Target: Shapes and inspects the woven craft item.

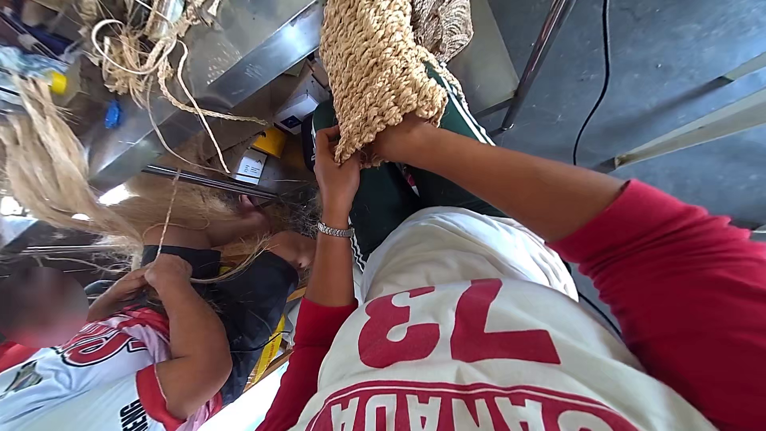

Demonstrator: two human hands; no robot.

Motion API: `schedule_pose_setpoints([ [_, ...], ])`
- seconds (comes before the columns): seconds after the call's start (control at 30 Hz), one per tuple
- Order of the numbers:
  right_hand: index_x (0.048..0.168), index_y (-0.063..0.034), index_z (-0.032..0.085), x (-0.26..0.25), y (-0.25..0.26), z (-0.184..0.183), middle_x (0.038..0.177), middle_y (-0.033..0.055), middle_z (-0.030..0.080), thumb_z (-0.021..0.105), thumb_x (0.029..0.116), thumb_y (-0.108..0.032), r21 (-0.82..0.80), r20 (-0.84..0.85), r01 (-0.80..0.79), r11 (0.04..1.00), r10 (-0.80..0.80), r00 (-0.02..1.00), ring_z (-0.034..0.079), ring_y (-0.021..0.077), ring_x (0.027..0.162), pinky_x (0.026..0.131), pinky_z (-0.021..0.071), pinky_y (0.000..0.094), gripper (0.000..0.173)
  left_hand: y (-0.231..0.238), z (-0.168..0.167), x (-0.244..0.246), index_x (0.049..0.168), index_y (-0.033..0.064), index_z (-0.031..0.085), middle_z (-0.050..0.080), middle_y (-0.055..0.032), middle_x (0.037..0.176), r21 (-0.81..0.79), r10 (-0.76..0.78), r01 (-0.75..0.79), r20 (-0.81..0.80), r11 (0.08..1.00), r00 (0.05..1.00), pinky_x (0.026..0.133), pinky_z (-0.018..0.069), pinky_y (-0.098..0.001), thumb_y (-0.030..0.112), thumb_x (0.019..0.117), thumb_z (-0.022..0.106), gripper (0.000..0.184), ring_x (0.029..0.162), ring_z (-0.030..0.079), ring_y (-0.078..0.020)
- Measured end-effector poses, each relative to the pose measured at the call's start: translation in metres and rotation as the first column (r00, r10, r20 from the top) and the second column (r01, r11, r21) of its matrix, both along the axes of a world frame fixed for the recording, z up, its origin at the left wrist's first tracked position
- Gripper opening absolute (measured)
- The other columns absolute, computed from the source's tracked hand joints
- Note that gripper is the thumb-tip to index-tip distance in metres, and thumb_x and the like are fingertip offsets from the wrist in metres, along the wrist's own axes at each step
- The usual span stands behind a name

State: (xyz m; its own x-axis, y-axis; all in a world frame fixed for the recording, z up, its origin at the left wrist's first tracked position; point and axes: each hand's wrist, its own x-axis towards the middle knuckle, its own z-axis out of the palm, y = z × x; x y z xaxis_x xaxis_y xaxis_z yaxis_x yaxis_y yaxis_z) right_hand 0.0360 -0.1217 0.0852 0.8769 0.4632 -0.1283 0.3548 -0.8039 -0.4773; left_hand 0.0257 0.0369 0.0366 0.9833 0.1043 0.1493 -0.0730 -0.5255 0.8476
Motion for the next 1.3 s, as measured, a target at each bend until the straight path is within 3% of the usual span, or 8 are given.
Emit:
schedule_pose_setpoints([
  [0.3,0.142,0.0057,0.052,0.003,0.005,0.003,0.146,0.029,0.051,0.038,0.11,-0.016,-0.015,-0.033,-0.042,0.999,0.041,0.999,0.046,0.0454,0.139,0.11,0.037,0.0621,0.041,0.003,-0.002,0.004,0.132,0.0048,0.055,0.067,-0.0101,0.12,-0.029,-0.01,0.01,0.016,1.0,1.0,0.094,0.0573,-0.0359,0.005,0.0885,0.066,0.045,0.109,0.067,-0.0136],
  [0.5,0.135,0.0042,0.06,0.003,-0.004,-0.009,0.138,0.0301,0.057,0.047,0.1067,-0.019,0.07,0.137,-0.052,0.996,0.042,0.99,0.051,0.0472,0.134,0.107,0.0382,0.0651,0.039,-0.007,-0.014,0.007,0.127,0.0019,0.057,0.067,-0.0109,0.116,-0.002,0.03,-0.03,0.114,1.0,0.993,0.094,0.0557,-0.035,0.002,0.0875,0.065,0.041,0.107,0.066,-0.0141],
  [0.7,0.139,0.0079,0.055,0.006,-0.003,-0.003,0.144,0.031,0.052,0.049,0.1068,-0.02,0.032,0.028,-0.011,0.999,0.01,1.0,0.045,0.0454,0.14,0.112,0.0342,0.0612,0.043,-0.003,-0.013,0.007,0.136,0.0001,0.05,0.065,-0.0131,0.122,-0.024,-0.068,0.07,0.072,0.997,0.995,0.098,0.0547,-0.0345,0.004,0.0877,0.069,0.052,0.113,0.065,-0.0149],
  [0.8,0.138,0.0071,0.055,0.01,-0.001,-0.002,0.143,0.0307,0.053,0.046,0.1077,-0.022,0.021,-0.017,-0.017,1.0,0.017,1.0,0.046,0.0452,0.139,0.111,0.0348,0.062,0.043,-0.001,-0.011,0.008,0.134,0.0003,0.049,0.066,-0.0135,0.119,-0.062,-0.091,0.094,0.049,0.994,0.995,0.095,0.0575,-0.036,0.003,0.0843,0.074,0.056,0.109,0.067,-0.0162],
  [1.03,0.137,0.0072,0.057,0.009,-0.006,-0.004,0.142,0.0295,0.054,0.049,0.1064,-0.022,0.079,0.021,-0.006,0.997,0.004,1.0,0.047,0.0425,0.139,0.112,0.0344,0.0587,0.043,-0.012,-0.008,0.003,0.13,0.0002,0.052,0.071,-0.0111,0.111,0.118,-0.014,0.001,0.114,0.993,0.993,0.094,0.0553,-0.0335,0.007,0.0899,0.07,0.044,0.104,0.069,-0.0129],
  [1.3,0.134,0.0052,0.061,0.008,-0.007,-0.01,0.138,0.0275,0.058,0.053,0.104,-0.021,0.117,0.094,0.004,0.993,-0.015,0.995,0.05,0.0398,0.136,0.111,0.0361,0.0566,0.041,-0.015,-0.009,0.006,0.128,0.0007,0.054,0.069,-0.0118,0.113,0.069,0.008,-0.016,0.112,0.997,0.994,0.093,0.0563,-0.0361,0.004,0.0884,0.07,0.043,0.105,0.068,-0.0152],
])
